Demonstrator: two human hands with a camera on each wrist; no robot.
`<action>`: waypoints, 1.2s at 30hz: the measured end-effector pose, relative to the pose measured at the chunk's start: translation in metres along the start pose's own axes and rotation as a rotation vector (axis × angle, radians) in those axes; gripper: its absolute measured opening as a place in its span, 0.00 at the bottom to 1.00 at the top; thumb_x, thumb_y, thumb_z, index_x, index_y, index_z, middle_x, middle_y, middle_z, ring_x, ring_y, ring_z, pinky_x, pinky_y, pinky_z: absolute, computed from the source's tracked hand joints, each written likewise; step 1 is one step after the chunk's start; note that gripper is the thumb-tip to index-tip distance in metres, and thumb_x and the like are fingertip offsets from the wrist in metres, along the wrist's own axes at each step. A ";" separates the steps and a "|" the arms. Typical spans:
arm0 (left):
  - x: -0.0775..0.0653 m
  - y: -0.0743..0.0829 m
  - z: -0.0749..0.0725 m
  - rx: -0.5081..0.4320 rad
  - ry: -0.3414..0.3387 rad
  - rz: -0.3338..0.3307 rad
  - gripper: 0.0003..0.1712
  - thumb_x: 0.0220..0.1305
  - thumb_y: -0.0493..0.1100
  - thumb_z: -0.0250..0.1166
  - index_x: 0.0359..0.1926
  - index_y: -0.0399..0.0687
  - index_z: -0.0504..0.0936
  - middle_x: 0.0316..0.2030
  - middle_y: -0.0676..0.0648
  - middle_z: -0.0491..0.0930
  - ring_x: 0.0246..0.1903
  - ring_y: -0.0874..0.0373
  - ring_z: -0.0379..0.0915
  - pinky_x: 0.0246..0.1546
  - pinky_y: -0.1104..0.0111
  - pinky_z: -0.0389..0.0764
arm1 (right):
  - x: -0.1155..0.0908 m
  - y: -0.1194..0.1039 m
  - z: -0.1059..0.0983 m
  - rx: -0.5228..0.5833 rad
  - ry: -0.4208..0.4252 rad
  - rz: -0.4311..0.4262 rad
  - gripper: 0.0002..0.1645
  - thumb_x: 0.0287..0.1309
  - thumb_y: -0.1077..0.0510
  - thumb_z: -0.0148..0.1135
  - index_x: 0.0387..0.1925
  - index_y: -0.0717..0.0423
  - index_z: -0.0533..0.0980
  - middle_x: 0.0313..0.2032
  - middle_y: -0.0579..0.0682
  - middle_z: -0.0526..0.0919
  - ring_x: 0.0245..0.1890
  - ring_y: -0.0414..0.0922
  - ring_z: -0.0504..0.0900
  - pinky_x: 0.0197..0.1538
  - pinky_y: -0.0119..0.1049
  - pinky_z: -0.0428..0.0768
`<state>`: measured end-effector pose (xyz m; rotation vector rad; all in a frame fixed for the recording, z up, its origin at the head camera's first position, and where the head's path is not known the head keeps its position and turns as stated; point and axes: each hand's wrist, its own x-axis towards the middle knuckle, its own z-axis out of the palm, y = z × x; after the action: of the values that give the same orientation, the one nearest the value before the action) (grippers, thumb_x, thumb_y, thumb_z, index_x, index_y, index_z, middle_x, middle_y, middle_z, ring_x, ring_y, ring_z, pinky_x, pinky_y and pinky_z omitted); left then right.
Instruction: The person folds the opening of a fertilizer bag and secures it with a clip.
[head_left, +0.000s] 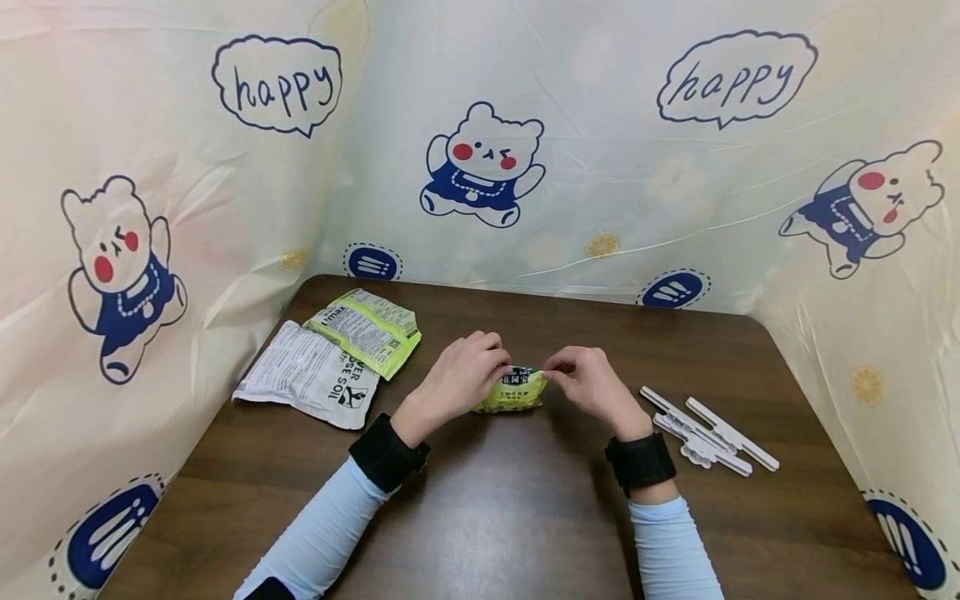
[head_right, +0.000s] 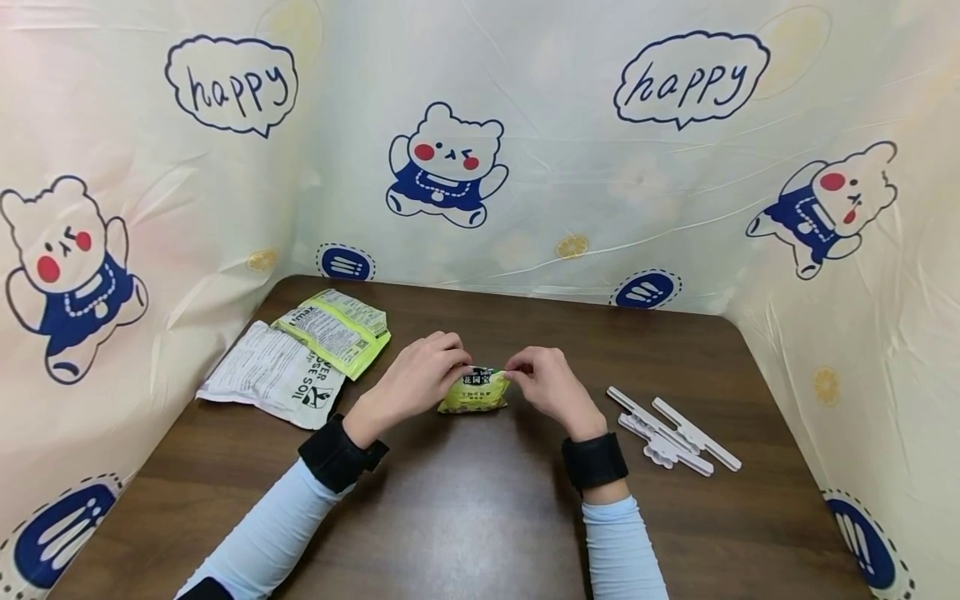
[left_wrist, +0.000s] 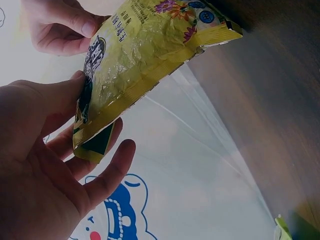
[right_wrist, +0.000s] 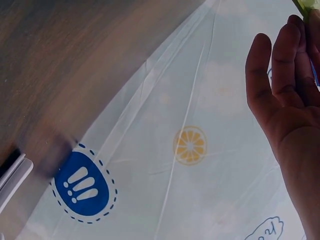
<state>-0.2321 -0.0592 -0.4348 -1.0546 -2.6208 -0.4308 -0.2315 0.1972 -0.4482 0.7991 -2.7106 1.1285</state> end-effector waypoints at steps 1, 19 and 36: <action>0.000 0.000 0.000 0.002 -0.001 -0.002 0.07 0.75 0.46 0.68 0.42 0.51 0.90 0.37 0.53 0.77 0.40 0.55 0.74 0.40 0.62 0.75 | 0.000 0.000 0.000 0.001 -0.001 0.002 0.03 0.66 0.66 0.72 0.37 0.57 0.89 0.35 0.47 0.87 0.35 0.43 0.84 0.43 0.43 0.85; 0.001 -0.001 0.004 -0.059 0.015 -0.016 0.05 0.74 0.43 0.69 0.38 0.52 0.90 0.35 0.54 0.80 0.40 0.55 0.75 0.40 0.62 0.70 | 0.000 0.003 0.005 0.025 0.046 -0.031 0.05 0.65 0.67 0.73 0.36 0.55 0.88 0.35 0.46 0.87 0.35 0.42 0.85 0.41 0.43 0.85; 0.002 -0.003 0.006 -0.102 0.031 -0.017 0.05 0.74 0.40 0.69 0.37 0.50 0.89 0.34 0.53 0.80 0.40 0.55 0.75 0.40 0.61 0.73 | 0.003 0.003 0.016 0.070 0.080 -0.061 0.03 0.66 0.66 0.72 0.37 0.56 0.88 0.36 0.44 0.86 0.36 0.41 0.84 0.40 0.40 0.85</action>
<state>-0.2362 -0.0580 -0.4404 -1.0484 -2.6071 -0.5859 -0.2341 0.1866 -0.4609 0.8215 -2.5770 1.2202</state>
